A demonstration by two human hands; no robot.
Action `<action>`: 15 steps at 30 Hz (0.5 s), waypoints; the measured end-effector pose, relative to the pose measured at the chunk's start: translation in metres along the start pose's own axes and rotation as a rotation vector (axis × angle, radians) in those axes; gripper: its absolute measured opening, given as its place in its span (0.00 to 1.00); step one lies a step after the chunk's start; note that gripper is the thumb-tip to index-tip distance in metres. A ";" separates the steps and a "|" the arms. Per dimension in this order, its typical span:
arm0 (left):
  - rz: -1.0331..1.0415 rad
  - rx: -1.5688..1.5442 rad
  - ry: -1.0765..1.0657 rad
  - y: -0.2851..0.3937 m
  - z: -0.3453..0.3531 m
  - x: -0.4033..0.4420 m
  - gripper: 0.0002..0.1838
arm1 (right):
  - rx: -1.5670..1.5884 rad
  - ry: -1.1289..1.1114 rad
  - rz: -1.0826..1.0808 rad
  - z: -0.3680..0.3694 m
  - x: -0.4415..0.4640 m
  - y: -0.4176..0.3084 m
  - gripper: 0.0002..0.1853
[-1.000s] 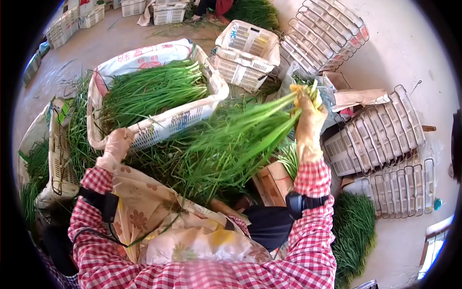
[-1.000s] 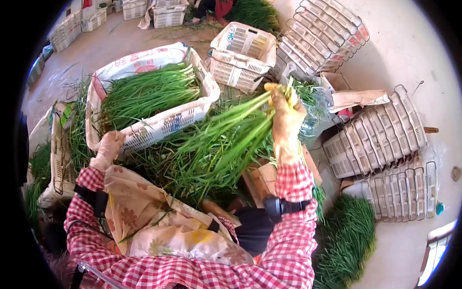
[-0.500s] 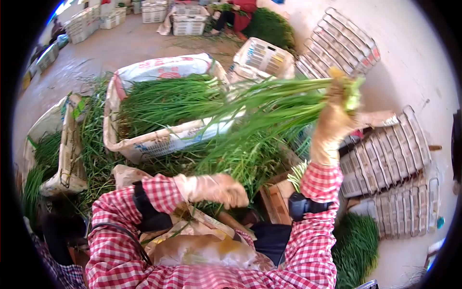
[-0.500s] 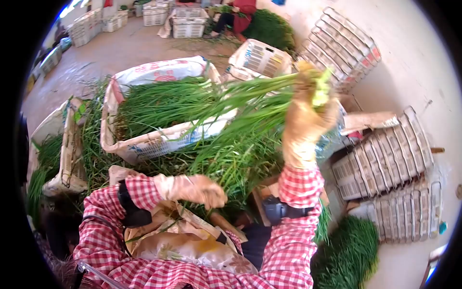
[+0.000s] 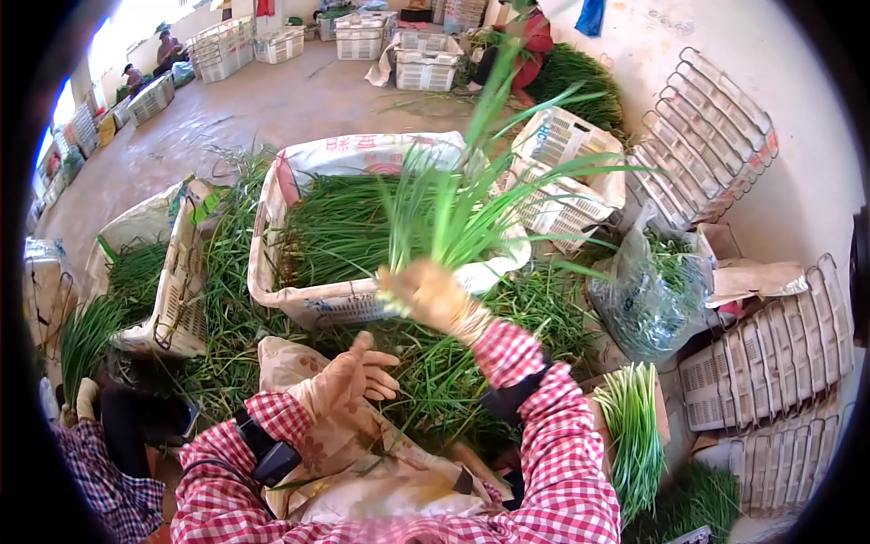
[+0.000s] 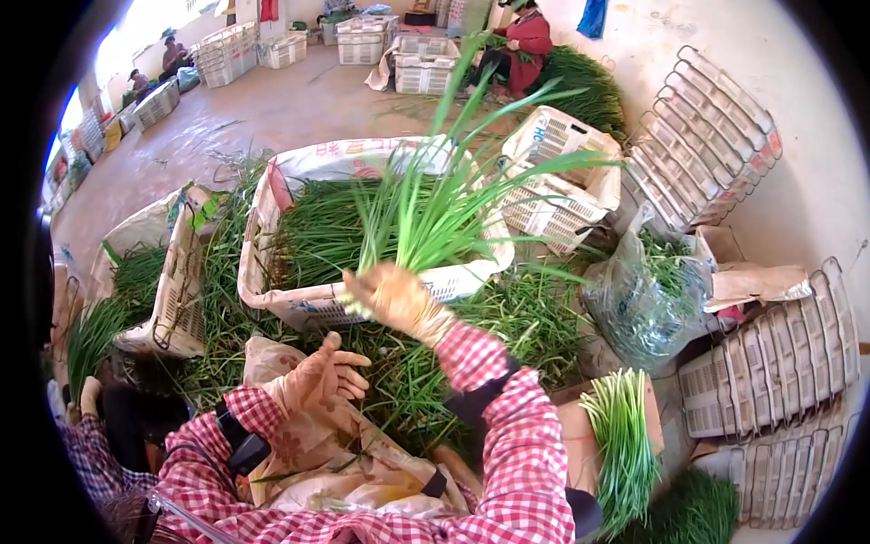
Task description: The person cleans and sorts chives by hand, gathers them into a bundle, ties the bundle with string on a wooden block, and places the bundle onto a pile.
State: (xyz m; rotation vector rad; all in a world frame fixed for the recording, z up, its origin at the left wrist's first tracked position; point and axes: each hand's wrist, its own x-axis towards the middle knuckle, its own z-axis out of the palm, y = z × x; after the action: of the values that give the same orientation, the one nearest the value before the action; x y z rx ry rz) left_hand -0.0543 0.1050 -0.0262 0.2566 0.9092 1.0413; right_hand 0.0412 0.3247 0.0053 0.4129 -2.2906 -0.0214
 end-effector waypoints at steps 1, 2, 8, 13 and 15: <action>0.047 -0.090 -0.005 -0.012 -0.021 0.010 0.58 | 0.085 -0.065 0.013 0.040 -0.030 -0.004 0.30; 0.045 -0.186 0.014 -0.018 -0.026 0.015 0.58 | 0.168 -0.067 0.007 0.062 -0.053 -0.016 0.30; 0.057 -0.368 -0.211 -0.030 -0.019 0.056 0.51 | 0.406 -0.236 0.005 0.026 -0.057 -0.059 0.22; 0.181 -0.650 -0.591 -0.039 -0.011 0.100 0.35 | 0.457 -0.265 0.009 0.014 -0.064 -0.058 0.21; 0.260 -0.673 -0.630 -0.039 -0.009 0.104 0.28 | 0.457 -0.261 0.100 0.018 -0.082 -0.069 0.23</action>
State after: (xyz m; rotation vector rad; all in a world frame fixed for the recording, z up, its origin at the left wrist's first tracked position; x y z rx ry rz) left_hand -0.0168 0.1695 -0.1091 0.1190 -0.0654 1.3388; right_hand 0.1000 0.2826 -0.0760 0.5530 -2.5666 0.5350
